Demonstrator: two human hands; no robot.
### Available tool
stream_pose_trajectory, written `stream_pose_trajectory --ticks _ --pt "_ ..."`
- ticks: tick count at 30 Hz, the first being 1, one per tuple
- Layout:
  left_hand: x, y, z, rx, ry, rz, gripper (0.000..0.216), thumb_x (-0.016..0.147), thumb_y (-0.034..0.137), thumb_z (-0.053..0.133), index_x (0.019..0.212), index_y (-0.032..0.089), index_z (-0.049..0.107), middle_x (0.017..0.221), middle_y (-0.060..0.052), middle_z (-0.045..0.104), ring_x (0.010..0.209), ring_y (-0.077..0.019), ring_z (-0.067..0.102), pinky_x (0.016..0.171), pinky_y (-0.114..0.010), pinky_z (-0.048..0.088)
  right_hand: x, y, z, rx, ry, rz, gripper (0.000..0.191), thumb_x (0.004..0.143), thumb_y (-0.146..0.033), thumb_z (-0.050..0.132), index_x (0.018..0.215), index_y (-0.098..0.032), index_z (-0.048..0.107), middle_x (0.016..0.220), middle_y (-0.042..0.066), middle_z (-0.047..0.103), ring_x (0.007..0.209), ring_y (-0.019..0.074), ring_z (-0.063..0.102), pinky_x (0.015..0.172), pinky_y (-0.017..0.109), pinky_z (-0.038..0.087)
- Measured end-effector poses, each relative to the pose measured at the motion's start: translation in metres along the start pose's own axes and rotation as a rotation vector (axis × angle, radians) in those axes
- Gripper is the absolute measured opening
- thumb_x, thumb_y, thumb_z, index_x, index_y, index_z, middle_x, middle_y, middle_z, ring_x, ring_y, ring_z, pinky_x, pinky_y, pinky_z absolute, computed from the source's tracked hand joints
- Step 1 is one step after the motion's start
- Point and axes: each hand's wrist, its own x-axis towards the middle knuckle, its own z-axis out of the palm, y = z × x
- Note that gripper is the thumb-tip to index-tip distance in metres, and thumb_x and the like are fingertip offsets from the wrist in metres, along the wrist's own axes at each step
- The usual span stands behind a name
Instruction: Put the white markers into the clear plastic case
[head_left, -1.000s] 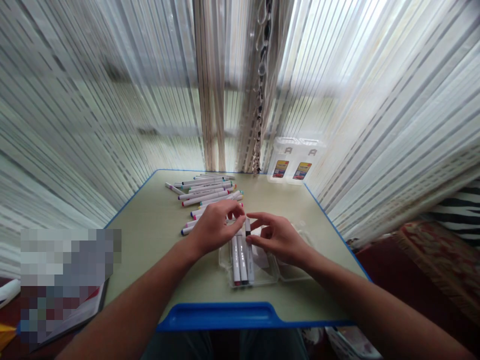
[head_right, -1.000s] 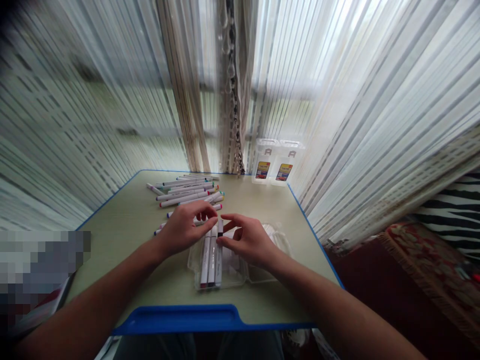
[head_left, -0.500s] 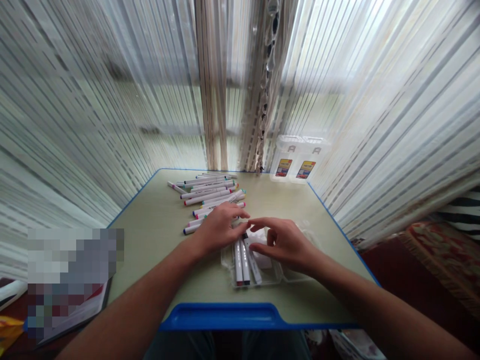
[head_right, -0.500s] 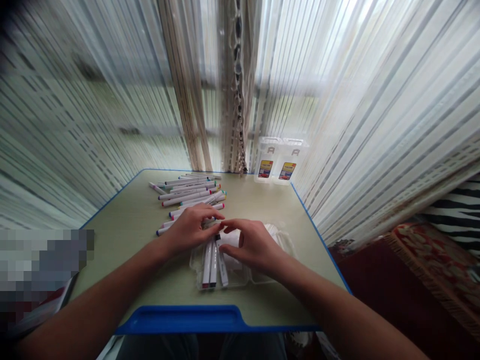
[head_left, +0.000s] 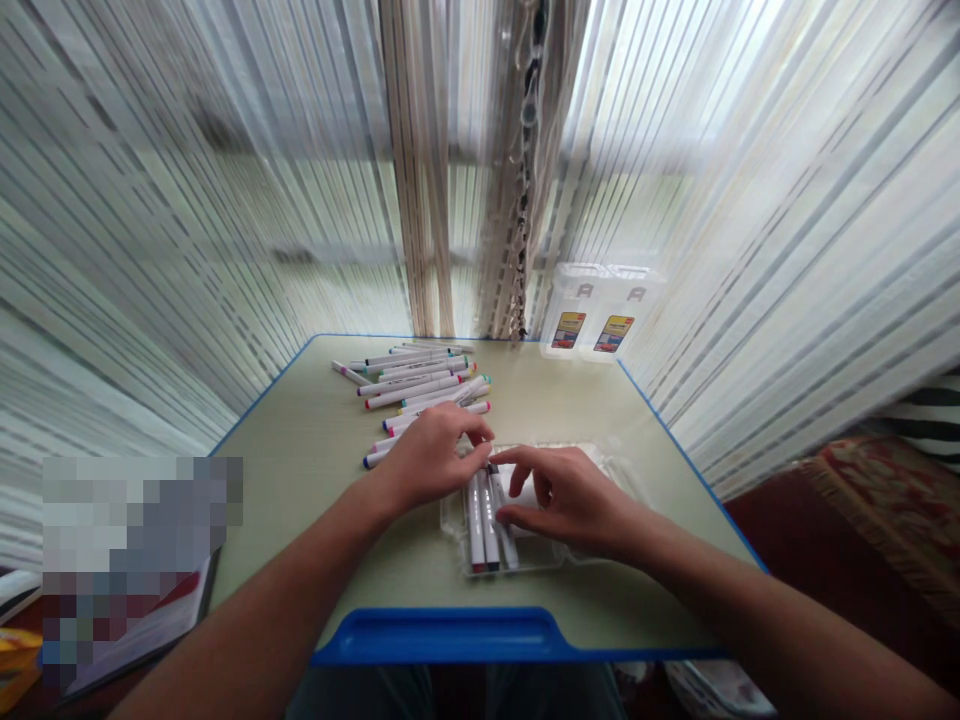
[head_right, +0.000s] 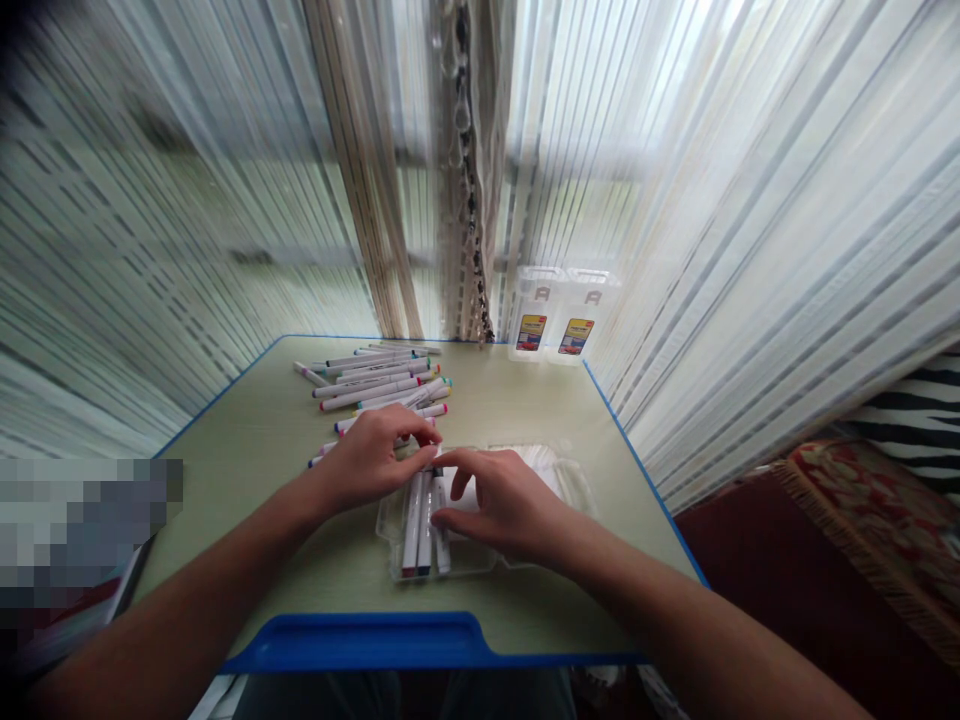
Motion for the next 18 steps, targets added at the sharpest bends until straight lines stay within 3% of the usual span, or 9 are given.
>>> stream_pose_trajectory --ticks 7,12,18 --pt "0.001 0.001 0.002 -0.003 -0.034 0.019 0.018 0.082 0.023 0.063 0.093 0.016 0.076 0.092 -0.008 0.07 0.094 -0.0227 0.062 0.086 -0.034 0.046 0.001 -0.001 -0.001 -0.035 -0.028 0.005 0.022 0.076 -0.029 0.076 0.094 -0.016 0.073 0.081 0.003 0.07 0.054 0.0096 0.051 0.056 0.023 0.039" --pt "0.001 -0.001 0.003 0.009 -0.017 0.028 0.021 0.085 0.025 0.062 0.097 0.016 0.076 0.097 -0.009 0.065 0.098 -0.0233 0.06 0.09 -0.036 0.045 0.001 -0.003 -0.007 -0.03 -0.002 -0.003 0.029 0.077 -0.034 0.076 0.099 -0.016 0.073 0.079 0.003 0.066 0.057 0.011 0.051 0.056 0.023 0.039" --pt "0.001 -0.003 0.005 0.023 -0.059 0.027 0.019 0.082 0.027 0.066 0.094 0.017 0.076 0.098 -0.01 0.062 0.099 -0.0238 0.058 0.09 -0.037 0.045 0.0 -0.005 -0.012 -0.033 -0.103 -0.02 0.043 0.073 -0.041 0.079 0.109 -0.019 0.072 0.092 0.005 0.067 0.075 0.0157 0.059 0.066 0.025 0.043"
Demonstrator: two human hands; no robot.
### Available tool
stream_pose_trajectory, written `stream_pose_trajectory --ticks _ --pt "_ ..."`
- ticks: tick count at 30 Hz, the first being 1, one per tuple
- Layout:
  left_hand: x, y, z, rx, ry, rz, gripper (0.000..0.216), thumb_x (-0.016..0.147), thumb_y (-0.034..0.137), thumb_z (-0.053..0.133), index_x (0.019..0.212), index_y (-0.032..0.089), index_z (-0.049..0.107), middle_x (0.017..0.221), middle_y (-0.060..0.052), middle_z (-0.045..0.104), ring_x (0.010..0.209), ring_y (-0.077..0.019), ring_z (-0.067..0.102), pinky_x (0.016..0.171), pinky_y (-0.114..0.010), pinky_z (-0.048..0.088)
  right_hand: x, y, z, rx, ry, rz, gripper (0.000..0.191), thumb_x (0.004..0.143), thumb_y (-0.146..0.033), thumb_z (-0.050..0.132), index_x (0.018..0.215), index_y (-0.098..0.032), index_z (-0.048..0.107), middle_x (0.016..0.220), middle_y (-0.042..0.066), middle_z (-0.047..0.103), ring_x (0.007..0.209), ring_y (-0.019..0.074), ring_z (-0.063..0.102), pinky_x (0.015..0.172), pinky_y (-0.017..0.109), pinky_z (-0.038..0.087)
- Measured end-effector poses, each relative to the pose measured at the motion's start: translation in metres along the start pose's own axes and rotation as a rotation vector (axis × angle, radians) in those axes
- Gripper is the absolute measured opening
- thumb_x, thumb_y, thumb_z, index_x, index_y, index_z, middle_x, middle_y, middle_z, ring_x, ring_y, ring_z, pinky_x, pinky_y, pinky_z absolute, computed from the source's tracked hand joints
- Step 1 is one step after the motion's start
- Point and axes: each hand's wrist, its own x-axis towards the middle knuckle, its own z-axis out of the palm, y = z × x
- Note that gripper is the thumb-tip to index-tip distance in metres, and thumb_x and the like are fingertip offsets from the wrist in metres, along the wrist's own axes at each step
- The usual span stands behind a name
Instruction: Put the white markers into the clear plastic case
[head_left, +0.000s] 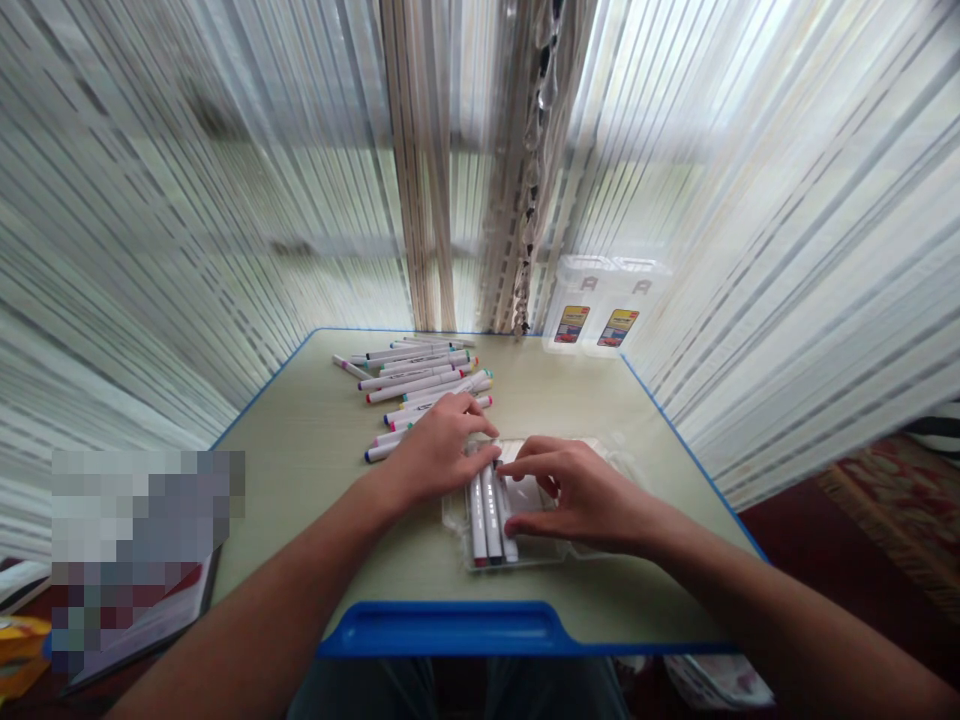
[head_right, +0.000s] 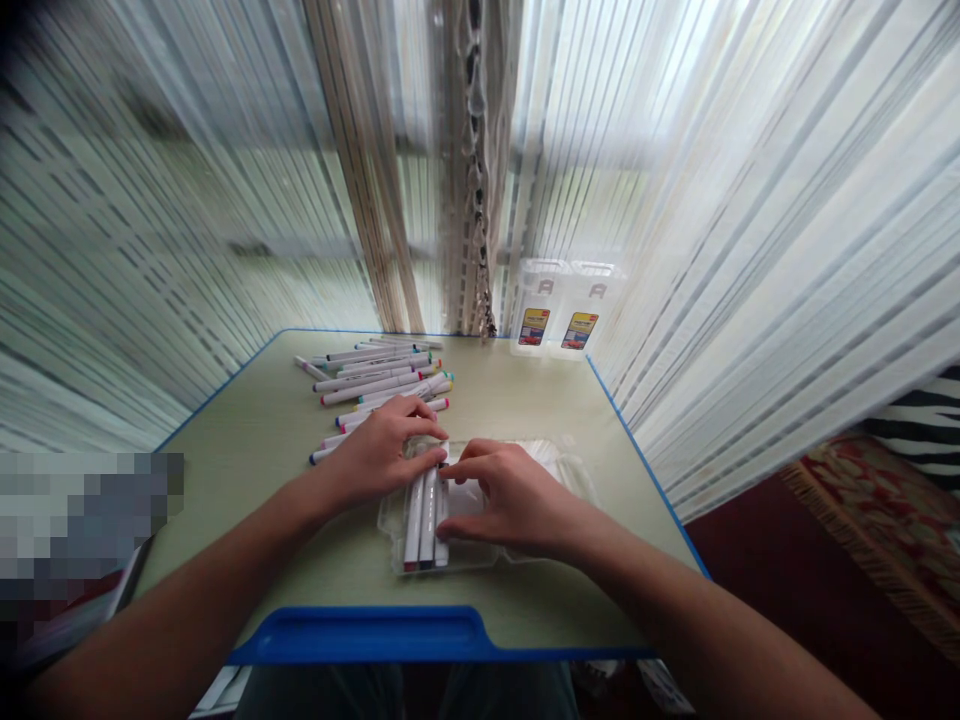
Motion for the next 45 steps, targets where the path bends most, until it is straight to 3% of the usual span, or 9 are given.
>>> stream_pose_trajectory --ticks 8,12,16,21,30,45 --pt "0.0 0.0 0.002 0.005 -0.008 0.003 0.016 0.081 0.025 0.066 0.09 0.018 0.076 0.097 -0.009 0.062 0.099 -0.024 0.057 0.091 -0.038 0.044 0.0 -0.001 0.0 -0.042 -0.047 -0.012 0.038 0.076 -0.04 0.077 0.107 -0.02 0.074 0.093 0.005 0.066 0.081 0.0181 0.061 0.072 0.027 0.044" --pt "0.001 0.003 0.001 -0.004 -0.006 -0.018 0.017 0.083 0.019 0.06 0.087 0.017 0.076 0.095 -0.009 0.063 0.098 -0.0235 0.058 0.09 -0.037 0.044 0.002 0.0 0.002 -0.047 0.047 0.02 0.029 0.084 -0.034 0.069 0.106 -0.016 0.072 0.086 0.005 0.066 0.071 0.0159 0.06 0.066 0.027 0.045" --pt "0.001 0.003 0.002 -0.031 -0.02 -0.012 0.02 0.08 0.012 0.057 0.082 0.017 0.076 0.093 -0.008 0.064 0.097 -0.022 0.06 0.09 -0.034 0.045 0.003 0.001 0.005 -0.068 0.136 0.03 0.031 0.084 -0.031 0.068 0.11 -0.015 0.069 0.1 0.009 0.067 0.086 0.0193 0.063 0.078 0.031 0.048" --pt "0.001 -0.002 0.003 -0.01 -0.01 -0.011 0.023 0.076 0.007 0.056 0.088 0.017 0.072 0.095 -0.007 0.067 0.1 -0.0229 0.061 0.091 -0.034 0.045 0.003 0.003 0.008 -0.074 0.087 0.02 0.042 0.079 -0.033 0.073 0.116 -0.015 0.065 0.11 0.011 0.065 0.1 0.0237 0.063 0.089 0.036 0.049" --pt "0.002 -0.003 -0.002 -0.041 -0.018 -0.05 0.02 0.077 0.006 0.053 0.086 0.017 0.068 0.089 -0.004 0.072 0.084 -0.0188 0.065 0.078 -0.029 0.049 0.003 0.004 0.008 -0.099 0.044 -0.027 0.045 0.084 -0.033 0.068 0.124 -0.015 0.061 0.121 0.013 0.063 0.112 0.0267 0.058 0.099 0.041 0.045" --pt "0.0 -0.009 -0.005 -0.018 -0.036 -0.07 0.018 0.08 0.014 0.058 0.085 0.018 0.074 0.081 -0.004 0.074 0.076 -0.018 0.067 0.068 -0.026 0.046 0.003 0.0 0.006 -0.09 0.021 -0.025 0.041 0.085 -0.03 0.067 0.123 -0.016 0.061 0.119 0.013 0.063 0.109 0.0259 0.057 0.098 0.042 0.045"
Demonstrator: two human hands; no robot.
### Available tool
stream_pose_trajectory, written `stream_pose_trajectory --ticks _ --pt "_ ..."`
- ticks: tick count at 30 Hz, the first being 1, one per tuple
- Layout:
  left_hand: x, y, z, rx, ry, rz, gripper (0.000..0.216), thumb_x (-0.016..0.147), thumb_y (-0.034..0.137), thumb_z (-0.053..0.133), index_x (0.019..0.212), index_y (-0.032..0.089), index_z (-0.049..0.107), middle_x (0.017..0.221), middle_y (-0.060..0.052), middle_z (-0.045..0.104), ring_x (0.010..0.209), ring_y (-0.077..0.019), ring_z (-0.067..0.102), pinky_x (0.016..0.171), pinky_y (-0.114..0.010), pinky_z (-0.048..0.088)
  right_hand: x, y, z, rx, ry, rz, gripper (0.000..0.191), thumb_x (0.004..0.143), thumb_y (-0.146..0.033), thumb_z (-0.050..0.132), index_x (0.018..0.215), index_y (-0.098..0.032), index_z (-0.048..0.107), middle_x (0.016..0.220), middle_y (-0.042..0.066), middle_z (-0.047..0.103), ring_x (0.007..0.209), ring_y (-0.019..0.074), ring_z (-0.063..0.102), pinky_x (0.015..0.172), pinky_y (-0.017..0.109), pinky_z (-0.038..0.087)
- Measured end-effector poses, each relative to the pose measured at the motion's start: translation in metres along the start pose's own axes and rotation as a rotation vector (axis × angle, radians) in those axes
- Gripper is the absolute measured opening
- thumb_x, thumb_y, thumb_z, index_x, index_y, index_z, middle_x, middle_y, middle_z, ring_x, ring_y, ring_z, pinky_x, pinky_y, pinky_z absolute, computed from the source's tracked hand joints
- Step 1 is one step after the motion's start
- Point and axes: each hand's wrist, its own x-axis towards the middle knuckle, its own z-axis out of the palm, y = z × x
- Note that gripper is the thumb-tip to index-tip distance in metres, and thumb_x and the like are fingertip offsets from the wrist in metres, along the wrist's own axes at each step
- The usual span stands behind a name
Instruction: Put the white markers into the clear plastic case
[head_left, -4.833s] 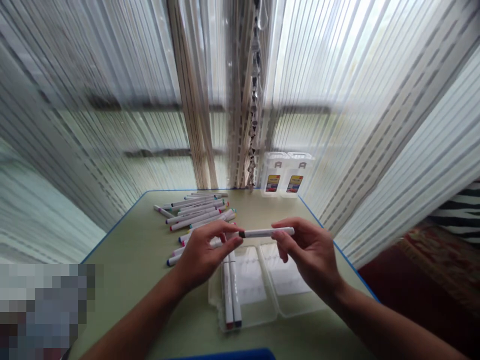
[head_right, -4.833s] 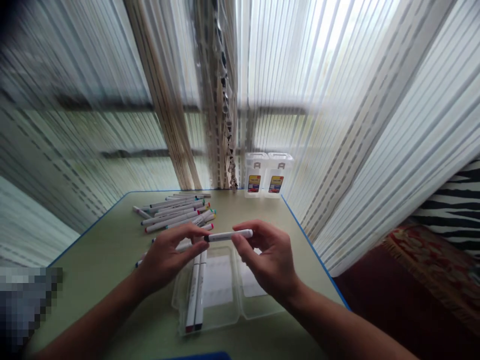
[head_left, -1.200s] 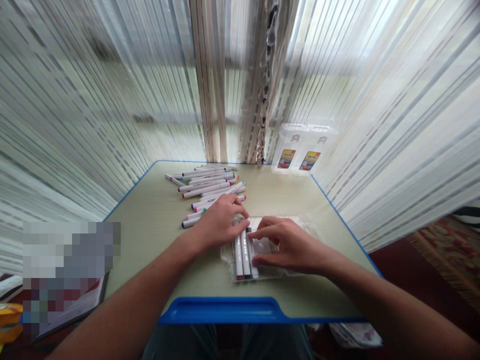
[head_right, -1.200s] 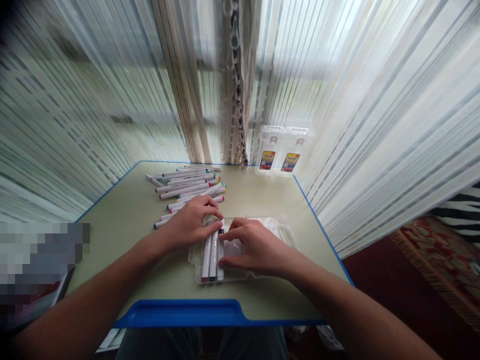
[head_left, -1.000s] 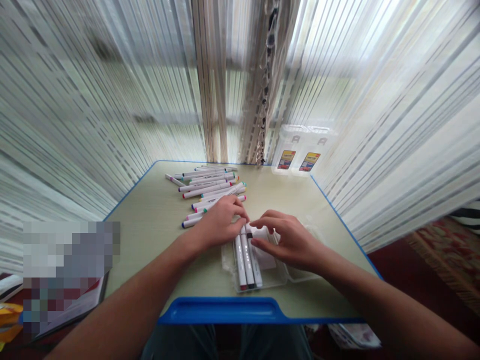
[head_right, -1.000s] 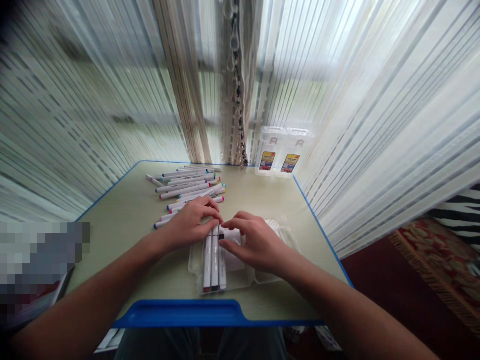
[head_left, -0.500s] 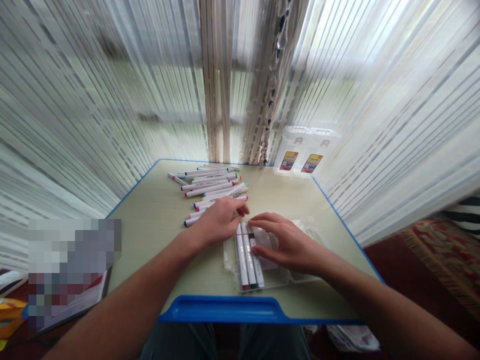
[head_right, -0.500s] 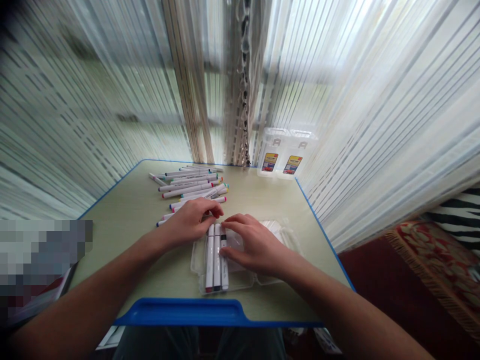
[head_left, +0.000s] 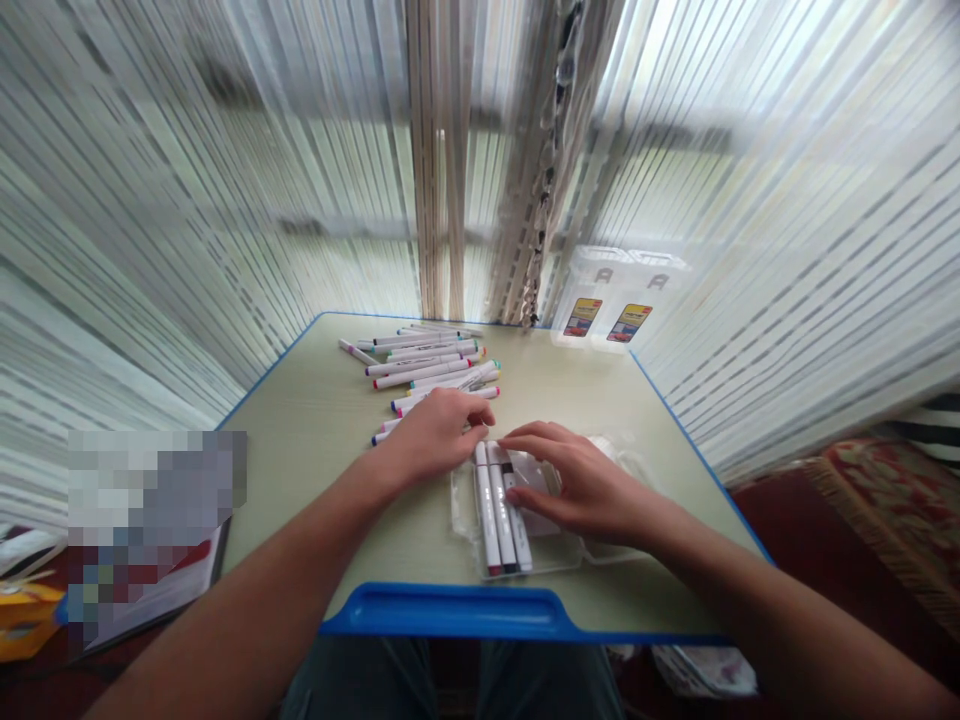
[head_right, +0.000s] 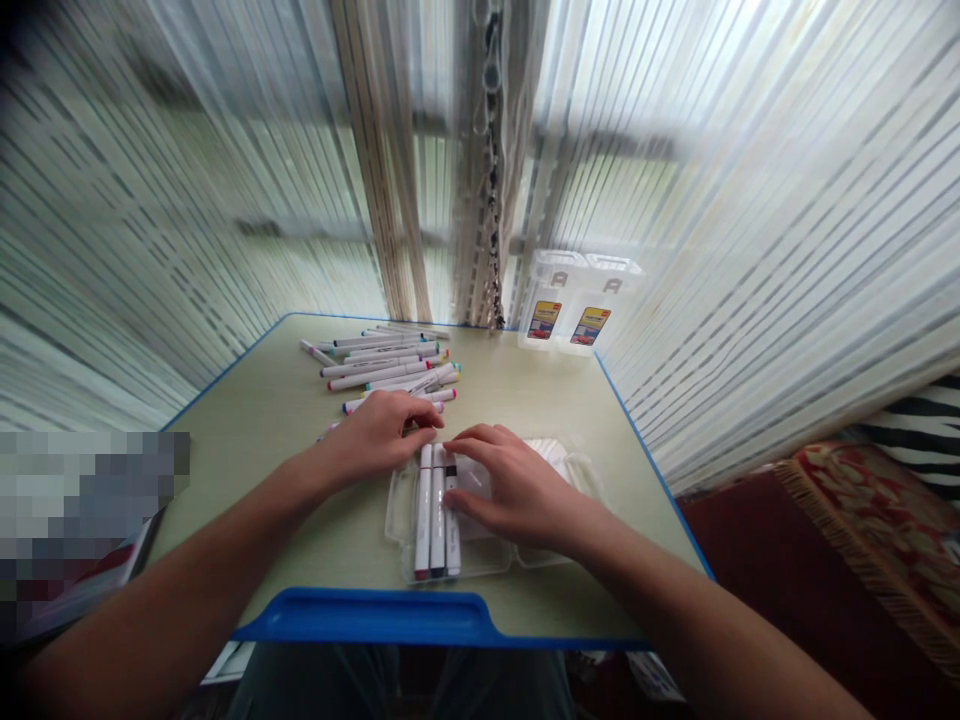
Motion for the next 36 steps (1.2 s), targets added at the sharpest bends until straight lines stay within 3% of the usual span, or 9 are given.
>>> stream_pose_trajectory --ticks 11,21,29,36 --pt "0.0 0.003 0.002 -0.129 -0.003 -0.049 0.017 0.08 0.015 0.059 0.089 0.017 0.073 0.08 -0.004 0.075 0.076 -0.0178 0.069 0.067 -0.025 0.049 0.005 -0.013 0.007 -0.081 0.007 0.016 0.033 0.09 -0.026 0.055 0.121 -0.014 0.058 0.115 0.015 0.056 0.109 0.0287 0.05 0.1 0.048 0.042" --pt "0.001 0.003 0.003 -0.014 0.039 -0.026 0.015 0.081 0.014 0.059 0.087 0.017 0.073 0.083 -0.005 0.074 0.078 -0.019 0.067 0.071 -0.027 0.048 0.004 -0.007 0.009 0.012 0.059 0.032 0.03 0.091 -0.025 0.055 0.118 -0.017 0.062 0.116 0.014 0.055 0.111 0.0259 0.053 0.101 0.043 0.043" --pt "0.003 0.005 0.0 0.019 0.243 -0.058 0.014 0.086 0.018 0.057 0.084 0.017 0.071 0.087 -0.004 0.074 0.079 -0.0173 0.066 0.079 -0.029 0.05 0.003 0.002 0.003 -0.013 0.171 0.043 0.026 0.09 -0.026 0.056 0.113 -0.019 0.065 0.109 0.012 0.062 0.103 0.0258 0.059 0.091 0.041 0.048" --pt "0.004 -0.023 -0.03 0.249 0.437 -0.352 0.025 0.088 0.016 0.047 0.1 0.017 0.069 0.104 -0.008 0.071 0.096 -0.0207 0.065 0.091 -0.033 0.048 0.002 0.005 0.002 0.01 0.165 0.065 0.023 0.091 -0.026 0.054 0.109 -0.018 0.066 0.107 0.012 0.064 0.099 0.0251 0.062 0.088 0.04 0.05"
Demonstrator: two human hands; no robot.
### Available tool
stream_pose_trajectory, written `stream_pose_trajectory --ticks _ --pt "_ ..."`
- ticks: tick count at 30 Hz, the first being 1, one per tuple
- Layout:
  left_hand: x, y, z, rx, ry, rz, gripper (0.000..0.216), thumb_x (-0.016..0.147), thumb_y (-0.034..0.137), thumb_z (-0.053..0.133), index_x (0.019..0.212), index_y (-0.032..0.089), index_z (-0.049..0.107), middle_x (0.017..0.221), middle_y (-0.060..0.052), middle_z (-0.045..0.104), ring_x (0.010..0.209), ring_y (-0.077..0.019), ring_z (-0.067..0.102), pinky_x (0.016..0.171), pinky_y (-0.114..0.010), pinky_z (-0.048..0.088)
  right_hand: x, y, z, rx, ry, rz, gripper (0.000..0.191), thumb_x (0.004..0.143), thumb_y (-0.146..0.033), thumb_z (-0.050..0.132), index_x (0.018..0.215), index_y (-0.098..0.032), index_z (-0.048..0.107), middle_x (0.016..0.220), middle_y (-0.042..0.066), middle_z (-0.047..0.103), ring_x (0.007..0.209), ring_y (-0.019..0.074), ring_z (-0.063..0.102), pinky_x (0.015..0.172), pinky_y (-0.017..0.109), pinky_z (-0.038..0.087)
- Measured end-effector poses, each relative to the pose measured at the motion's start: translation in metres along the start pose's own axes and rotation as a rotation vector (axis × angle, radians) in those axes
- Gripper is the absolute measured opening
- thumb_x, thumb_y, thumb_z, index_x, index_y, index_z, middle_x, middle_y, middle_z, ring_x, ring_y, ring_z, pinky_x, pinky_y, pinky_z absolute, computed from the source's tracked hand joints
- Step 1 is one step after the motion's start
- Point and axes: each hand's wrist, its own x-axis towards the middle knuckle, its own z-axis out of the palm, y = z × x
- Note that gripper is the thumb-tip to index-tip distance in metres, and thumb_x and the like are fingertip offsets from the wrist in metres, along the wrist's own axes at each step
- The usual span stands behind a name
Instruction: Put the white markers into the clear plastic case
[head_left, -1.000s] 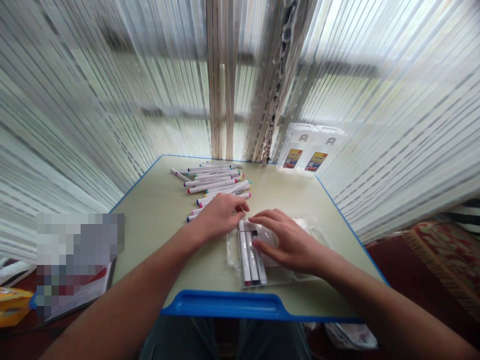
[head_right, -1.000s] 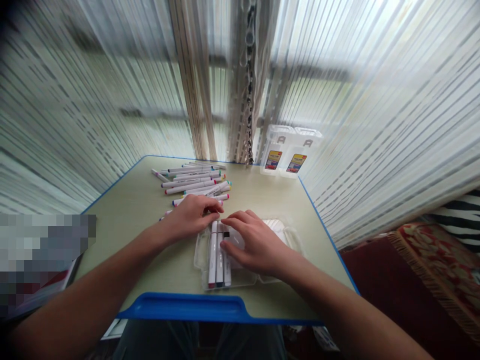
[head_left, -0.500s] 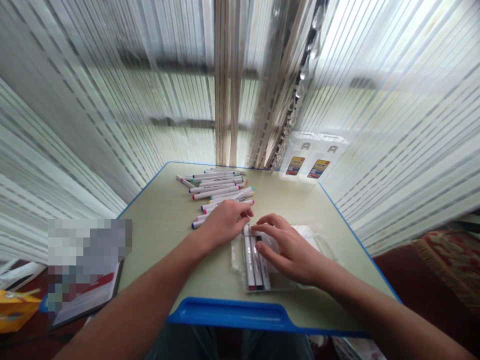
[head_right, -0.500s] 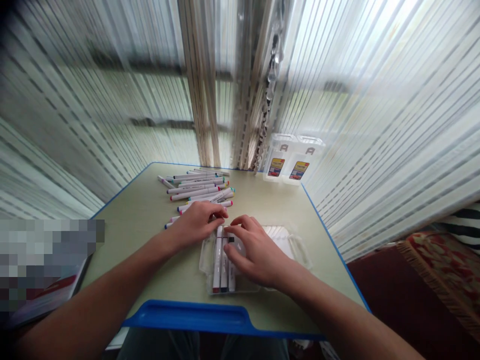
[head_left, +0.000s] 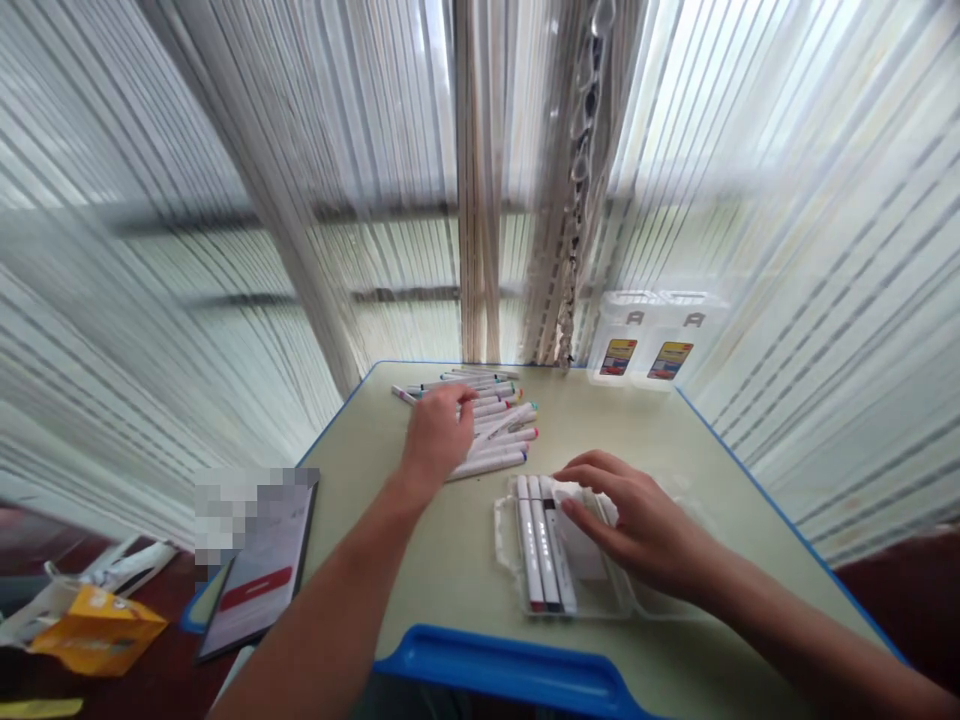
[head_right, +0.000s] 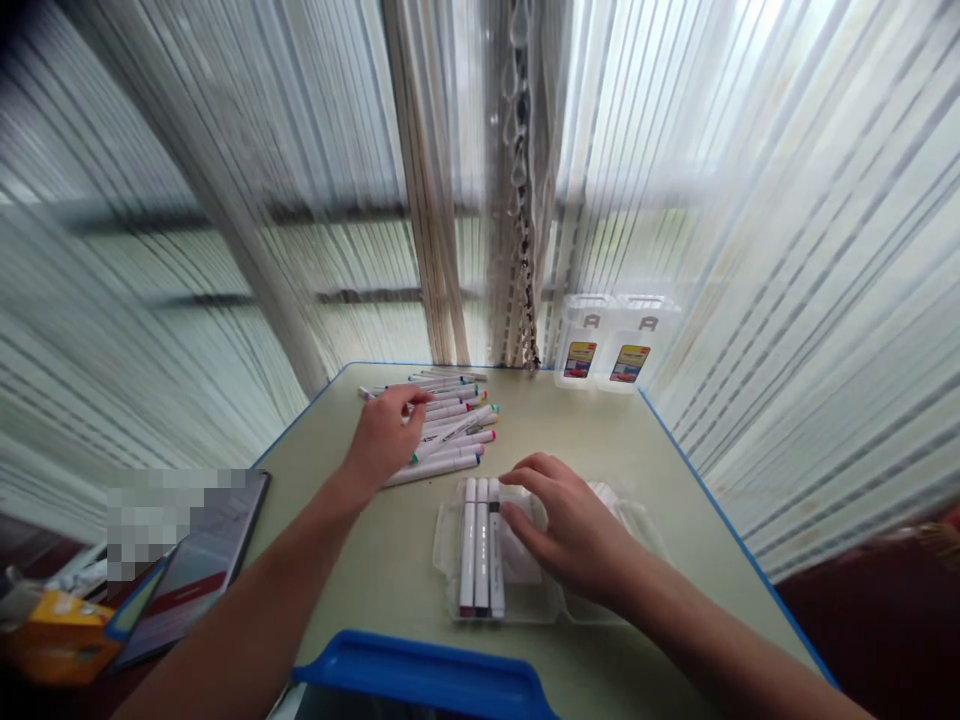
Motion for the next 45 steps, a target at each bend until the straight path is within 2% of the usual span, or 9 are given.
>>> stream_pose_trajectory --ticks 4,9,15,19,25,32,38,42,45 --pt "0.01 -0.024 -0.007 0.185 0.048 -0.243 0.03 0.088 0.026 0.046 0.104 0.018 0.069 0.107 -0.015 0.066 0.104 -0.0314 0.06 0.093 -0.046 0.044 0.0 0.001 -0.001 0.015 -0.011 0.001 0.022 0.092 -0.026 0.053 0.108 -0.019 0.067 0.106 0.012 0.065 0.099 0.0247 0.062 0.089 0.04 0.049" --pt "0.012 -0.04 -0.001 0.301 -0.041 -0.455 0.042 0.09 0.041 0.039 0.104 0.017 0.071 0.117 -0.022 0.059 0.111 -0.0397 0.055 0.091 -0.054 0.042 0.0 0.001 -0.002 0.02 -0.015 0.006 0.023 0.092 -0.027 0.053 0.107 -0.018 0.068 0.106 0.012 0.065 0.098 0.0249 0.063 0.088 0.04 0.049" --pt "0.013 -0.045 0.004 0.347 -0.151 -0.5 0.057 0.091 0.05 0.031 0.108 0.012 0.071 0.125 -0.026 0.057 0.116 -0.0409 0.053 0.094 -0.052 0.041 0.0 0.001 -0.003 0.019 -0.01 0.008 0.023 0.092 -0.028 0.053 0.106 -0.017 0.068 0.104 0.012 0.066 0.097 0.0247 0.063 0.087 0.04 0.049" --pt "0.015 -0.048 0.003 0.373 -0.199 -0.529 0.064 0.087 0.057 0.036 0.105 0.007 0.071 0.121 -0.029 0.061 0.116 -0.043 0.053 0.095 -0.052 0.04 0.0 0.002 -0.002 0.019 0.001 0.017 0.023 0.092 -0.029 0.054 0.106 -0.018 0.068 0.104 0.011 0.066 0.096 0.0238 0.063 0.086 0.037 0.049" --pt "0.018 -0.056 0.004 0.392 -0.164 -0.593 0.064 0.083 0.057 0.043 0.111 0.006 0.069 0.124 -0.029 0.061 0.118 -0.0423 0.053 0.096 -0.051 0.04 0.001 0.004 -0.001 0.028 -0.002 0.014 0.024 0.093 -0.029 0.053 0.106 -0.017 0.068 0.105 0.011 0.066 0.097 0.0225 0.063 0.087 0.036 0.048" --pt "0.02 -0.066 0.005 0.338 -0.027 -0.516 0.055 0.083 0.046 0.049 0.102 -0.001 0.071 0.109 -0.031 0.066 0.112 -0.0405 0.057 0.092 -0.047 0.044 0.001 0.003 -0.002 0.039 -0.007 0.022 0.025 0.093 -0.031 0.053 0.106 -0.017 0.069 0.105 0.01 0.066 0.097 0.0226 0.063 0.087 0.036 0.048" --pt "0.024 -0.064 -0.011 0.198 0.212 -0.372 0.036 0.083 0.024 0.049 0.097 0.001 0.073 0.102 -0.025 0.07 0.11 -0.0334 0.059 0.096 -0.042 0.045 0.001 0.002 -0.004 0.045 -0.014 0.031 0.025 0.092 -0.03 0.054 0.107 -0.016 0.069 0.104 0.012 0.066 0.095 0.0233 0.063 0.085 0.036 0.048" --pt "0.024 -0.046 -0.019 0.049 0.384 -0.258 0.033 0.088 0.023 0.047 0.098 0.005 0.073 0.111 -0.019 0.068 0.104 -0.0249 0.064 0.091 -0.036 0.052 0.001 0.001 -0.003 0.067 -0.002 0.025 0.025 0.092 -0.03 0.055 0.105 -0.016 0.07 0.103 0.012 0.066 0.093 0.0233 0.063 0.083 0.037 0.048" --pt "0.013 -0.016 -0.013 -0.124 0.424 -0.127 0.03 0.089 0.031 0.054 0.1 0.011 0.073 0.107 -0.012 0.07 0.094 -0.0183 0.068 0.077 -0.028 0.058 0.002 0.002 -0.003 0.114 0.063 0.079 0.026 0.092 -0.034 0.054 0.103 -0.015 0.069 0.098 0.012 0.067 0.085 0.0226 0.063 0.078 0.037 0.049"
